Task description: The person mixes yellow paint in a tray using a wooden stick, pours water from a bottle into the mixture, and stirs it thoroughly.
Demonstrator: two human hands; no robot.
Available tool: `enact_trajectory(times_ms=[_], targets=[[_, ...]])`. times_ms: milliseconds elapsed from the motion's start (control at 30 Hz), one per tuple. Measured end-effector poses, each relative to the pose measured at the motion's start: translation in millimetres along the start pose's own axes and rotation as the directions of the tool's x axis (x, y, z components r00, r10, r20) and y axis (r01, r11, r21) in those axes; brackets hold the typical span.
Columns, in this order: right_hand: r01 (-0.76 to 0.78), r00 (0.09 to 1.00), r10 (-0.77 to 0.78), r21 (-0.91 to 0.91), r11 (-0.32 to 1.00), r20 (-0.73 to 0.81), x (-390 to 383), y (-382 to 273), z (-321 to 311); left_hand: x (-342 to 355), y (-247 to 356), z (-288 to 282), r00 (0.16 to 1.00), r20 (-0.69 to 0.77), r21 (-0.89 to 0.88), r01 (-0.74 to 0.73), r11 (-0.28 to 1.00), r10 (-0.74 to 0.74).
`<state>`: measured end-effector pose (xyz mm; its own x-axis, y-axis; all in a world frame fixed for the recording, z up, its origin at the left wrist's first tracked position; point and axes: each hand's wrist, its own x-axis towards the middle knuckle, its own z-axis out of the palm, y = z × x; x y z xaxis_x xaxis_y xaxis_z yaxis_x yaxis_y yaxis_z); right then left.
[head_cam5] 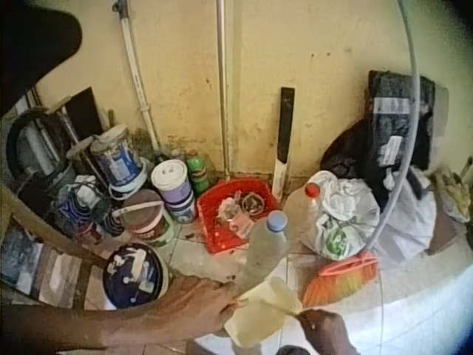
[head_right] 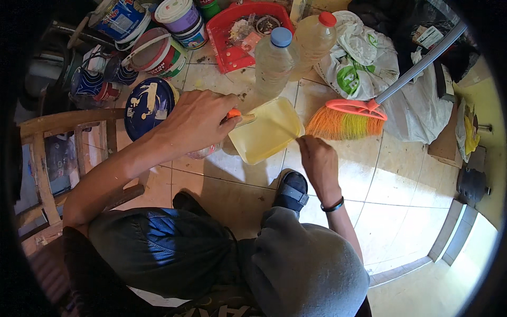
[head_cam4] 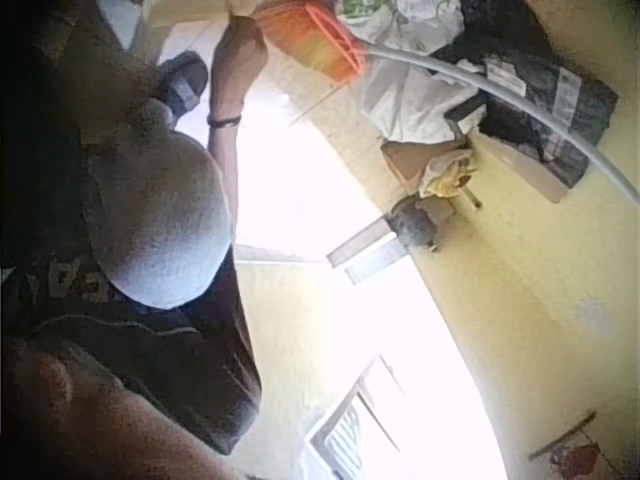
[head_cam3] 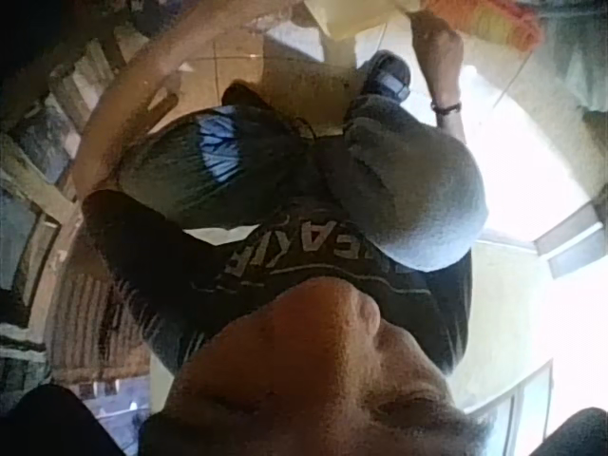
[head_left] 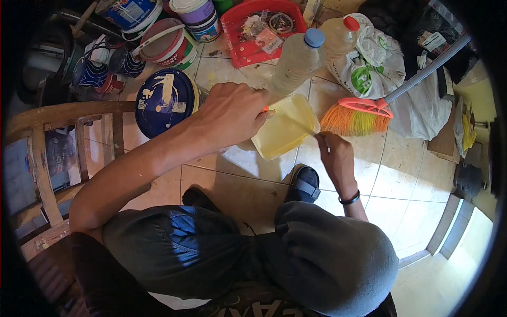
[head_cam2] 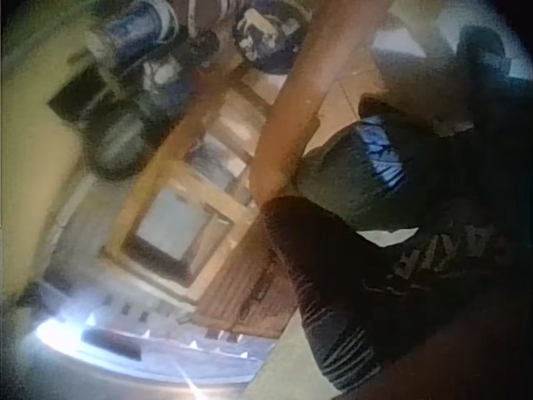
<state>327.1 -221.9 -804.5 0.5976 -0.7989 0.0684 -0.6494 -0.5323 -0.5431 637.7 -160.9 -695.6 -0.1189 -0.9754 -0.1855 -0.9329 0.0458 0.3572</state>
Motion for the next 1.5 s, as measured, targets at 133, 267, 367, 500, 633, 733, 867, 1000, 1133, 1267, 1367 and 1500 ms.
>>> enact_trajectory(times_ms=[133,267,367,500,633,733,867,1000,1133,1267,1367,1500], targets=[[0.017,0.998,-0.019,-0.039,0.999,-0.055,1.8,3.0,8.6,2.4,1.4,-0.9,1.0,-0.023,-0.009,-0.008,1.0,0.008],[0.163,0.982,-0.148,-0.132,0.978,0.119,-18.9,-23.3,9.2,5.8,3.8,-2.5,0.996,-0.08,-0.02,-0.048,0.999,0.046],[0.175,0.964,-0.148,-0.108,0.979,0.22,-24.8,-33.1,4.1,4.5,3.4,-7.4,0.999,-0.045,-0.015,-0.017,1.0,0.016],[0.074,0.987,-0.06,-0.091,0.993,0.149,-15.0,-3.5,-10.8,3.2,1.4,-5.6,0.999,-0.038,-0.016,-0.026,1.0,0.025],[0.022,0.999,-0.015,-0.233,0.972,0.031,2.4,1.0,-18.5,2.2,2.9,-4.9,0.999,-0.038,-0.023,-0.019,1.0,0.018],[0.171,0.985,-0.162,-0.219,0.961,0.059,-2.7,-6.7,-5.0,2.5,3.7,-4.8,0.999,-0.049,-0.012,-0.021,1.0,0.021],[0.184,0.966,-0.164,-0.084,0.979,0.201,-17.0,-43.1,-5.5,2.8,3.3,-2.9,0.997,-0.066,-0.006,-0.032,0.999,0.032],[0.193,0.946,-0.189,0.012,0.981,0.264,-2.0,-46.4,-5.1,-2.1,1.5,-1.7,0.998,-0.06,-0.007,-0.021,1.0,0.021],[0.247,0.874,-0.238,0.034,0.968,0.424,36.6,-13.6,-20.0,1.7,4.5,-2.6,0.998,-0.052,-0.001,-0.046,0.999,0.046],[0.334,0.85,-0.243,-0.122,0.935,0.467,76.5,-12.3,-41.8,-0.2,0.4,0.5,0.997,-0.051,0.002,-0.059,0.998,0.059],[0.413,0.852,-0.273,-0.255,0.874,0.446,90.4,-14.6,-53.0,-0.4,-0.3,0.7,0.997,-0.035,-0.007,-0.072,0.997,0.071],[0.376,0.893,-0.253,-0.306,0.875,0.372,88.2,-15.2,-48.3,-0.7,0.9,0.1,0.995,-0.043,-0.044,-0.094,0.995,0.092]])
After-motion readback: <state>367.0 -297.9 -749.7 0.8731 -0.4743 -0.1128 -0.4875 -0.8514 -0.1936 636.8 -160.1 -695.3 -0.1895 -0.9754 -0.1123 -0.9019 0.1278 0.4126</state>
